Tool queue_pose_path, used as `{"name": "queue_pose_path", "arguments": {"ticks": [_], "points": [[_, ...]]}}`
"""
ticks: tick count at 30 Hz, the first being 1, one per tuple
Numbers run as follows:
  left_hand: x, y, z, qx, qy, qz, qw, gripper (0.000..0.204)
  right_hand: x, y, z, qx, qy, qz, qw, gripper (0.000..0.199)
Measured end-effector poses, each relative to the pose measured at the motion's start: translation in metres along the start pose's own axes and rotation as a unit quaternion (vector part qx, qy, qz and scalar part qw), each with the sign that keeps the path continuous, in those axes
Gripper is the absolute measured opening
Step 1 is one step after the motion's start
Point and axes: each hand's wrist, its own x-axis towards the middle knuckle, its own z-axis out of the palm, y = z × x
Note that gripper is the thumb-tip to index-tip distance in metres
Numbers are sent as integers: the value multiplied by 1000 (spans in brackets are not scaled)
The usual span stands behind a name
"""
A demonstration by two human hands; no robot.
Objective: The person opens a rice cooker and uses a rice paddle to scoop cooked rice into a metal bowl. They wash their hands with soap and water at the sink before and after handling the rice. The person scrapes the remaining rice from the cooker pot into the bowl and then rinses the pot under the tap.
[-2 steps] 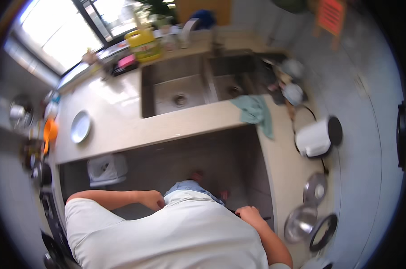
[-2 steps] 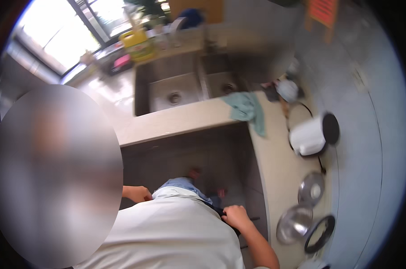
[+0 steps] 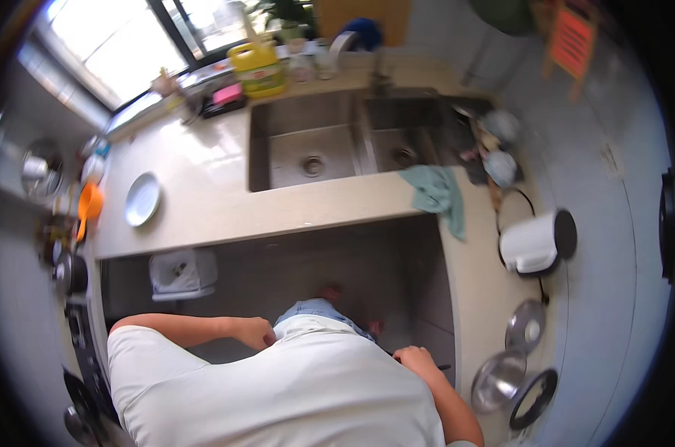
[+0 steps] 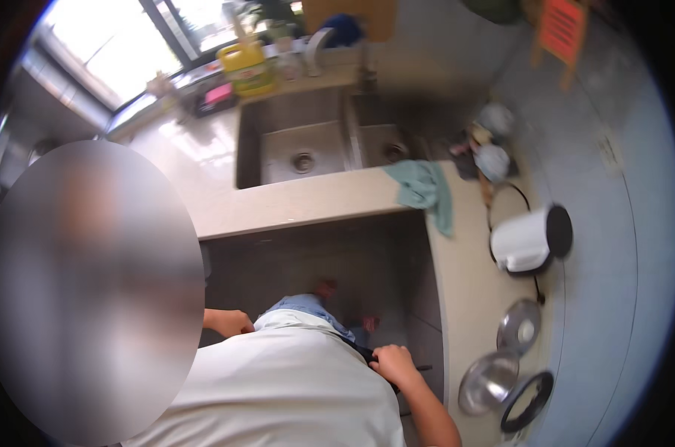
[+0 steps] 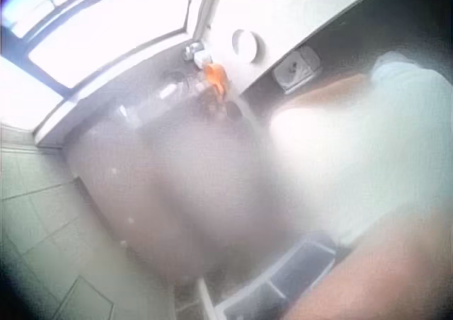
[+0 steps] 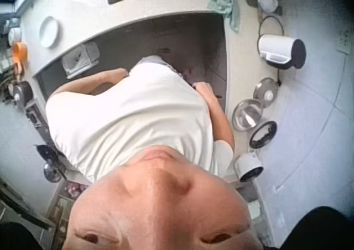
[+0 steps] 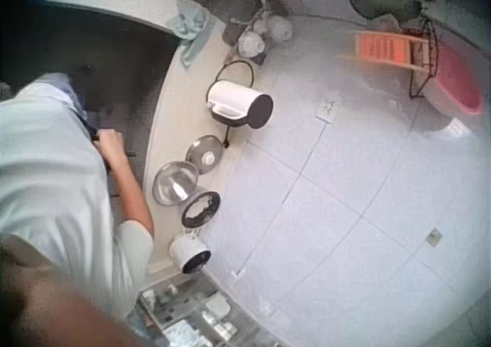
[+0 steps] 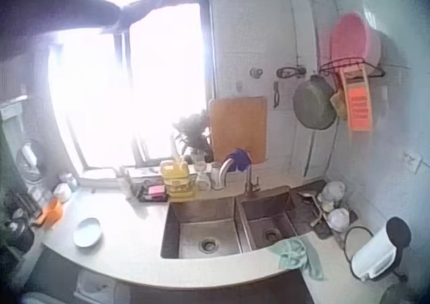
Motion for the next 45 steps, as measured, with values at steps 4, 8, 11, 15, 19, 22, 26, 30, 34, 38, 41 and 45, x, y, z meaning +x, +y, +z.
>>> {"name": "queue_pose_path", "arguments": {"ticks": [4, 8, 11, 15, 19, 22, 26, 30, 34, 38, 41, 45], "points": [[-31, -39, 14, -73, 48, 44, 995, 31, -3, -34, -21, -4, 51, -29, 998, 20], [-63, -55, 20, -172, 10, 33, 985, 26, -21, -69, -87, 228, 359, -52, 903, 13], [-62, -81, 20, -139, 72, -47, 987, 22, -50, -61, -120, 316, 438, 40, 841, 12], [-64, -110, -4, -47, 189, -113, 974, 18, -105, -41, -113, 281, 403, 171, 854, 13], [-29, -66, -42, 12, 294, -41, 955, 14, -121, -4, -22, 346, 243, 233, 876, 13], [36, 31, -56, -14, 301, 112, 947, 6, -100, -17, 34, 471, 294, 181, 812, 18], [122, 142, -31, 68, 150, 273, 948, 12, -82, -7, 36, 518, 269, 141, 799, 21], [175, 182, -15, 251, 105, 430, 861, 23, -83, 15, 18, 503, 288, 107, 808, 24], [197, 192, -19, 354, -12, 407, 842, 26, -86, 27, 13, 435, 180, 121, 874, 24], [213, 193, -26, 284, -54, 432, 854, 15, -86, 37, 31, 560, 137, 123, 808, 21], [211, 201, -33, 197, -161, 270, 928, 8, -86, 39, 36, 689, 97, 145, 703, 17], [215, 206, -42, 88, -250, 140, 954, 12, -78, 45, 32, 807, 72, 163, 563, 13]]}}
